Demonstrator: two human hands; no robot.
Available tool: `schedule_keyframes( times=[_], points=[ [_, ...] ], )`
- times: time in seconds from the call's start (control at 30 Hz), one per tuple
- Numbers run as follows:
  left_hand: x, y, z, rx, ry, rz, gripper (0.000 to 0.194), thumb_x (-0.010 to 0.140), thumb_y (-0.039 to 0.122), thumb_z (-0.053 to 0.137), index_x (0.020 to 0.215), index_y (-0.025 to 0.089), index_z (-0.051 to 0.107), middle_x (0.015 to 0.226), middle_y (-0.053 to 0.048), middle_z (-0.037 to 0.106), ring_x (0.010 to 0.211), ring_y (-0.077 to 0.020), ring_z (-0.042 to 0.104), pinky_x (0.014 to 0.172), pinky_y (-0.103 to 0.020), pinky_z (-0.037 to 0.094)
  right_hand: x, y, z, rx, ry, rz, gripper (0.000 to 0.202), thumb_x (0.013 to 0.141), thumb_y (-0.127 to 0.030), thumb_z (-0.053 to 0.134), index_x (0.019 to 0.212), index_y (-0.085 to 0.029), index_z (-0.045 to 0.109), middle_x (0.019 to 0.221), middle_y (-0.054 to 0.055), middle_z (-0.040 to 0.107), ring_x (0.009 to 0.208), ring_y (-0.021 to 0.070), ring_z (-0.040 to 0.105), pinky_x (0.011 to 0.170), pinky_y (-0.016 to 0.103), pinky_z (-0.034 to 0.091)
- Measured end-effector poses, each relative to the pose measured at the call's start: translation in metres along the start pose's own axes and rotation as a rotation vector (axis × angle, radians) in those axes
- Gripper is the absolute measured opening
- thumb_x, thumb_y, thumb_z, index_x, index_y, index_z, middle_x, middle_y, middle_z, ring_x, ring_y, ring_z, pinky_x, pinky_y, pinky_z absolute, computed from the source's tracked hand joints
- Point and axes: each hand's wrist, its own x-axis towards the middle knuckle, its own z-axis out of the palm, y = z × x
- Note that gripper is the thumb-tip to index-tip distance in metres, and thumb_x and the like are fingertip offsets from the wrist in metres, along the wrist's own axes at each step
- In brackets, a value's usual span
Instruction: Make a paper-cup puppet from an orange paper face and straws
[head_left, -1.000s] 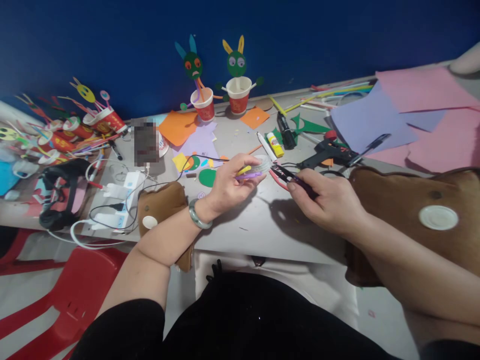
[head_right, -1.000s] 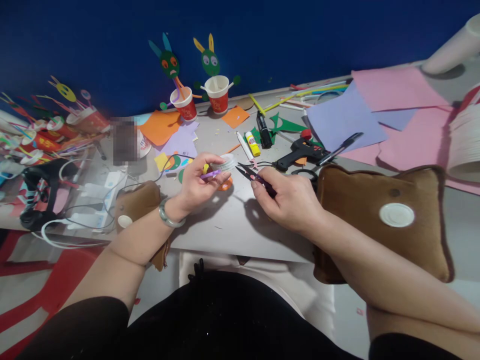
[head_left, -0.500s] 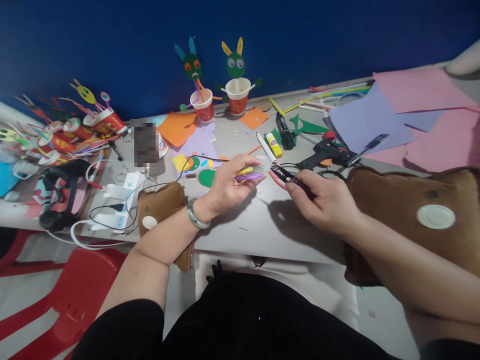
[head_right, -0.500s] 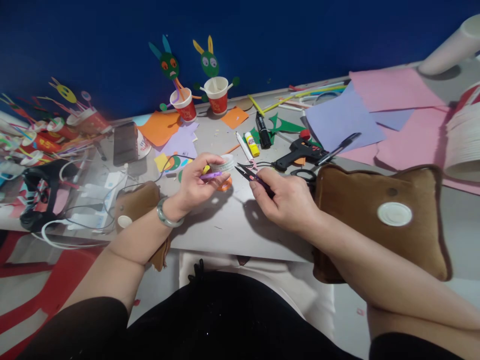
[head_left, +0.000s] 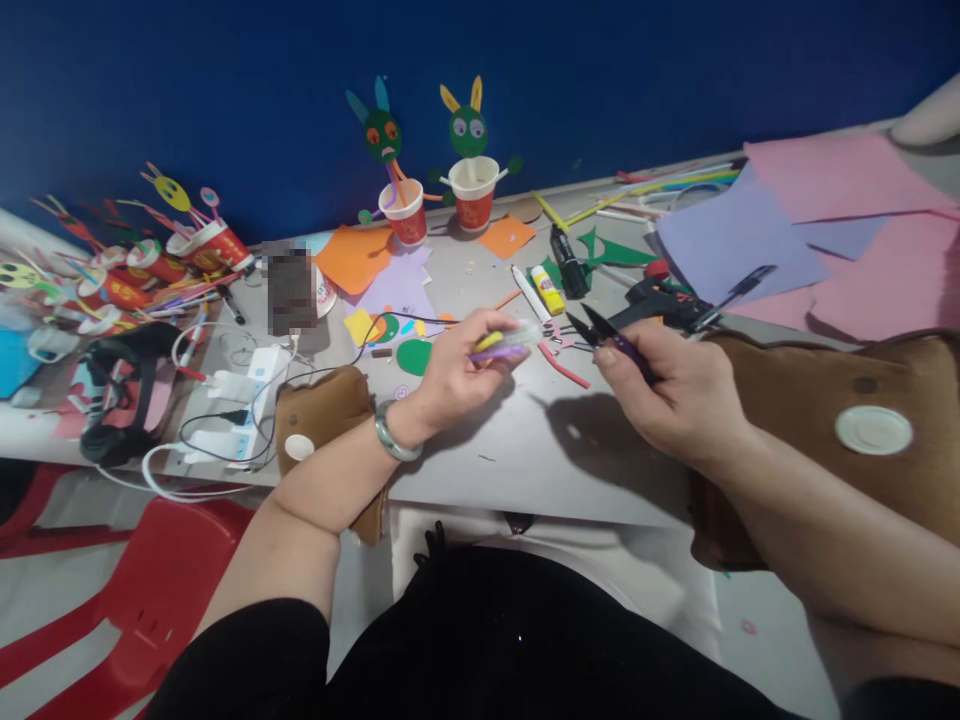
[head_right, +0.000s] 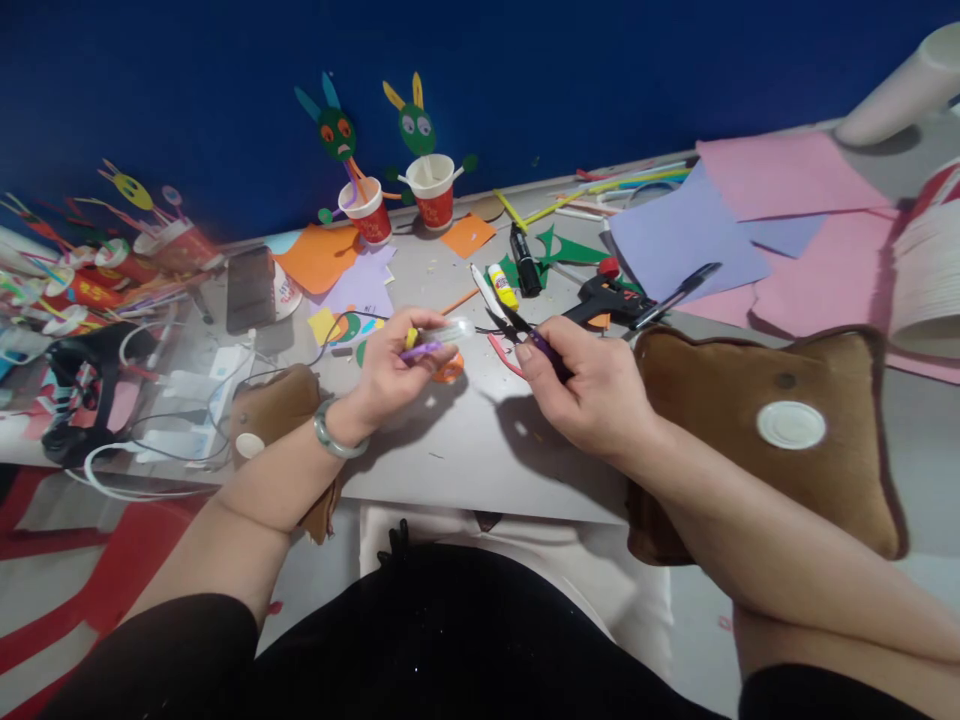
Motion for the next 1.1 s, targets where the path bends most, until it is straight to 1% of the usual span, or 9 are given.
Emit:
schedule_keyframes(
  times=[0.1,0.23,0.33,0.4,0.5,0.57,0.67,0.77,1.1],
  points=[
    [0.0034,-0.0044,-0.0038,-0.022,0.046,-0.044,0.03,0.106,0.053,0.07,0.117,0.024,0.068,0.101,-0.003,0.079,0.077,-0.0137,0.071,0.069,-0.028,0.057,-0.0012,0.0005,0.0019,0.006,-0.064,-0.008,0.029,0.101,-0.035,0.059,0.076,-0.025,0.047,0.053,-0.003,0.041,0.046,0.0128,0.037,0.048,0.031,0.031],
    [0.0038,-0.0042,-0.0035,-0.023,0.019,0.005,0.032,0.105,0.051,0.072,0.121,0.023,0.067,0.11,-0.005,0.081,0.084,-0.014,0.075,0.069,-0.026,0.057,-0.0034,0.0047,0.0071,0.01,-0.093,-0.017,0.029,0.1,-0.036,0.06,0.076,-0.025,0.048,0.053,-0.003,0.042,0.045,0.0131,0.04,0.048,0.031,0.031],
    [0.0032,-0.0029,-0.0024,-0.042,0.029,0.037,0.029,0.104,0.046,0.074,0.121,0.023,0.068,0.11,-0.005,0.082,0.087,-0.0144,0.076,0.069,-0.025,0.057,-0.0042,0.0066,0.0082,0.007,-0.114,-0.003,0.026,0.099,-0.036,0.062,0.079,-0.025,0.051,0.053,-0.003,0.044,0.045,0.0138,0.041,0.051,0.031,0.03],
    [0.0034,-0.0028,-0.0024,-0.042,0.028,0.034,0.029,0.104,0.046,0.074,0.121,0.023,0.068,0.11,-0.006,0.082,0.09,-0.0152,0.077,0.071,-0.026,0.058,-0.0045,0.0065,0.008,0.007,-0.133,0.008,0.024,0.099,-0.036,0.062,0.08,-0.025,0.052,0.053,-0.003,0.045,0.045,0.0142,0.041,0.052,0.032,0.031],
    [0.0042,-0.0037,-0.0033,-0.012,0.007,0.013,0.036,0.102,0.053,0.075,0.119,0.022,0.07,0.109,-0.007,0.082,0.093,-0.0177,0.078,0.076,-0.029,0.061,-0.0048,0.0059,0.0075,0.011,-0.139,0.011,0.026,0.1,-0.036,0.062,0.08,-0.025,0.051,0.053,-0.003,0.044,0.046,0.0144,0.04,0.053,0.032,0.031],
    [0.0049,-0.0045,-0.004,0.015,-0.002,0.028,0.037,0.101,0.054,0.076,0.118,0.021,0.072,0.109,-0.008,0.083,0.095,-0.0191,0.079,0.081,-0.032,0.062,-0.005,0.0061,0.0071,0.009,-0.136,0.006,0.026,0.101,-0.035,0.062,0.08,-0.025,0.051,0.054,-0.003,0.045,0.046,0.0145,0.04,0.054,0.032,0.031],
    [0.0057,-0.0057,-0.0048,0.037,0.018,0.131,0.03,0.102,0.045,0.076,0.119,0.022,0.073,0.11,-0.008,0.083,0.096,-0.0191,0.079,0.085,-0.032,0.063,-0.0048,0.007,0.006,0.006,-0.144,-0.007,0.025,0.101,-0.034,0.061,0.08,-0.025,0.052,0.054,-0.003,0.045,0.046,0.0142,0.041,0.053,0.032,0.031],
    [0.0064,-0.007,-0.0053,0.043,0.04,0.229,0.024,0.102,0.035,0.075,0.122,0.023,0.073,0.111,-0.006,0.083,0.097,-0.018,0.078,0.086,-0.031,0.061,-0.0044,0.0076,0.005,0.001,-0.163,-0.009,0.025,0.102,-0.034,0.061,0.08,-0.025,0.053,0.054,-0.003,0.045,0.046,0.0139,0.04,0.053,0.031,0.031],
    [0.0094,-0.0079,-0.0068,0.041,0.007,0.3,0.026,0.1,0.03,0.076,0.125,0.025,0.073,0.112,-0.006,0.083,0.099,-0.019,0.079,0.087,-0.032,0.062,-0.0041,0.0071,0.0055,0.061,-0.154,0.007,0.03,0.103,-0.032,0.061,0.077,-0.025,0.048,0.055,-0.003,0.044,0.048,0.014,0.04,0.052,0.031,0.03]
  ],
)
